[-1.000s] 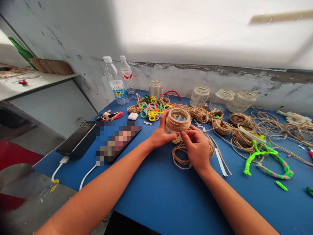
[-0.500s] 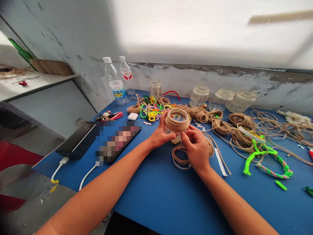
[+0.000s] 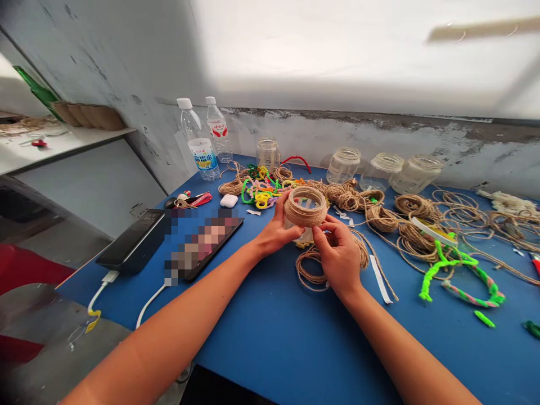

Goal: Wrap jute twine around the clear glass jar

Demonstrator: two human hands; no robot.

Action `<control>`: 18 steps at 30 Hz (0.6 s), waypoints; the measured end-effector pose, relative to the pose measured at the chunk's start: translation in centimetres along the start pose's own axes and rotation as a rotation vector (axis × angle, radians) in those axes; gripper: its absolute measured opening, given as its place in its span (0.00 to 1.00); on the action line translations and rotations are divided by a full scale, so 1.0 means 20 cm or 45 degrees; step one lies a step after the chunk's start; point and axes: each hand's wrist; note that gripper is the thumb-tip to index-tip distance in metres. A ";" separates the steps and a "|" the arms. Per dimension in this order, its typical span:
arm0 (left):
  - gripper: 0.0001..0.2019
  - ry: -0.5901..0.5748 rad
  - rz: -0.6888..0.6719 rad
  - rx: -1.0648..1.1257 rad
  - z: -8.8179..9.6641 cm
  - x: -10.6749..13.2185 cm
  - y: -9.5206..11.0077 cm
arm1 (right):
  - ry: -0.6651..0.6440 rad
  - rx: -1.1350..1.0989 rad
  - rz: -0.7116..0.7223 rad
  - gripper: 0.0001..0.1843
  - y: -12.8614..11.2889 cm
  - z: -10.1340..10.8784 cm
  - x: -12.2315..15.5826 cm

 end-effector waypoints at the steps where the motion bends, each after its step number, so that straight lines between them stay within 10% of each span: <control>1: 0.45 -0.005 0.007 -0.001 0.00 0.00 0.00 | -0.003 -0.007 -0.005 0.16 0.00 0.00 0.00; 18: 0.44 -0.045 -0.025 0.022 0.01 -0.01 0.00 | -0.017 -0.004 -0.028 0.18 0.00 0.00 0.00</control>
Point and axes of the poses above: each hand's wrist, its own x-axis away from the middle knuckle, its own z-axis out of the back of the hand, y = z × x, and after that the axes turned 10 degrees about -x, right-handed
